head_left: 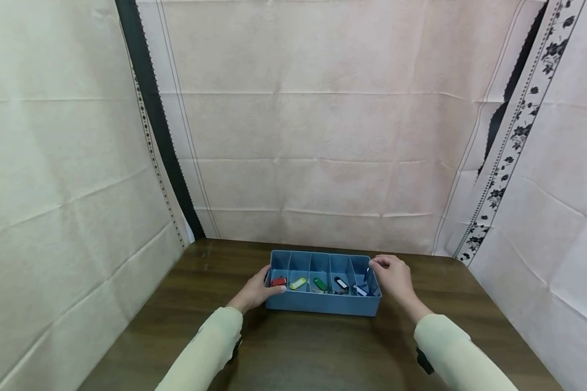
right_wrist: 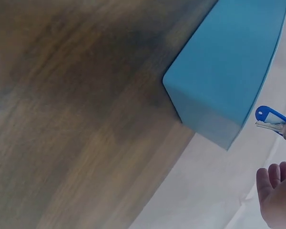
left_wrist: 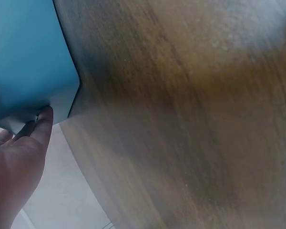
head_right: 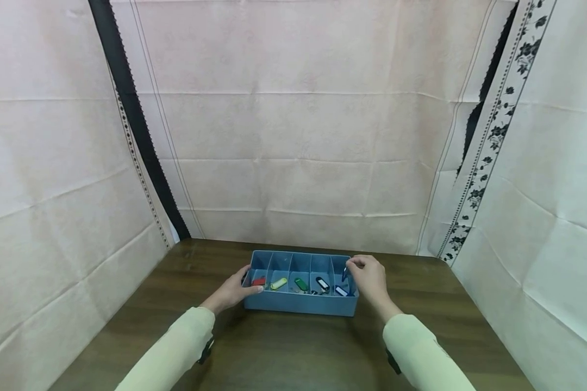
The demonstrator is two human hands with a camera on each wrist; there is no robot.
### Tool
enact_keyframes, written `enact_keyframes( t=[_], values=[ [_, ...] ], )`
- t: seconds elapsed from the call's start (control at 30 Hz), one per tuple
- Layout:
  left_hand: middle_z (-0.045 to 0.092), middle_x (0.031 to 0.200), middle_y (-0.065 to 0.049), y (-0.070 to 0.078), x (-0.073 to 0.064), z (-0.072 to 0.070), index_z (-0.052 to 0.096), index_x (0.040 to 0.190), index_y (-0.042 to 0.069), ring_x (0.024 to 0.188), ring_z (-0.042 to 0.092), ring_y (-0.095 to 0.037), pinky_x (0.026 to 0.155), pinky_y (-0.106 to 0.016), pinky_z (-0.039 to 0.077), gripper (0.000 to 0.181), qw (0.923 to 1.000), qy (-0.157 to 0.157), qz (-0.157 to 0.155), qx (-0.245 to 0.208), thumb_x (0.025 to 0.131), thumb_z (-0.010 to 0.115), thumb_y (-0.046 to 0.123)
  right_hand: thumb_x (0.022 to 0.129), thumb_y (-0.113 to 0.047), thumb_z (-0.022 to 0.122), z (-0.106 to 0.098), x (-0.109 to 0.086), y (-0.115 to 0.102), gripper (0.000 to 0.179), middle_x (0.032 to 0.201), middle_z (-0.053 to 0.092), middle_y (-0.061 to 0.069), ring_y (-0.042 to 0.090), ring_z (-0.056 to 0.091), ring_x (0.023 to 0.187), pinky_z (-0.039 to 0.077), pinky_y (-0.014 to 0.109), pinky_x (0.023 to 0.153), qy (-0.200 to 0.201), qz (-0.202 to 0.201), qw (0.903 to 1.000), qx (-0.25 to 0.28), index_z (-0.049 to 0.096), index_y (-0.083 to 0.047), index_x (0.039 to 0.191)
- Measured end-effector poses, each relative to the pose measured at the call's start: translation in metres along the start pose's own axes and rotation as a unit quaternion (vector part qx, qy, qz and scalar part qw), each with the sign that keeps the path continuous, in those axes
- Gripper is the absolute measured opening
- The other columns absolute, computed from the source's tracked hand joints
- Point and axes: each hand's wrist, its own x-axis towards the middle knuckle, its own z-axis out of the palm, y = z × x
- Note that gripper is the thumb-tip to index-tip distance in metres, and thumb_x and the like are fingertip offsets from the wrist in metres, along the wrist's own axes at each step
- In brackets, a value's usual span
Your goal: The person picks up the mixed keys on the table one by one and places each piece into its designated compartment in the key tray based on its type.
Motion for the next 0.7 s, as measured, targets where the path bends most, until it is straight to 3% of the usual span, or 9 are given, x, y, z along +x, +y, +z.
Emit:
enact_keyframes(
  t=[0.17,0.43,0.7],
  values=[
    [0.035,0.155,-0.02,0.001,-0.001,0.0,0.024,0.157,0.012,0.138,0.036,-0.044,0.106,-0.066,0.031,0.09,1.0,-0.001,-0.001,-0.002,0.088,0.074,0.044,0.098,-0.022,0.063,0.006,0.007,0.003,0.023,0.115,0.065,0.018,0.033,0.059,0.103,0.049,0.05,0.092,0.012,0.009,0.9999,-0.005,0.075,-0.003,0.104],
    [0.036,0.155,-0.019,0.0,-0.001,0.0,0.025,0.157,0.013,0.138,0.036,-0.043,0.106,-0.066,0.031,0.093,1.0,0.0,-0.004,-0.005,0.086,0.075,0.047,0.097,-0.022,0.064,0.016,0.014,0.007,0.021,0.1,0.069,0.013,0.028,0.058,0.089,0.048,0.041,0.076,0.016,0.031,0.9993,-0.009,0.076,-0.005,0.099],
    [0.035,0.155,-0.019,0.002,-0.001,-0.001,0.025,0.157,0.012,0.139,0.035,-0.043,0.106,-0.066,0.031,0.096,1.0,-0.002,-0.002,0.001,0.085,0.075,0.05,0.099,-0.023,0.062,0.021,0.017,0.013,0.027,0.108,0.068,0.018,0.031,0.059,0.095,0.051,0.047,0.083,0.001,0.04,0.9991,-0.014,0.073,-0.003,0.112]
  ],
)
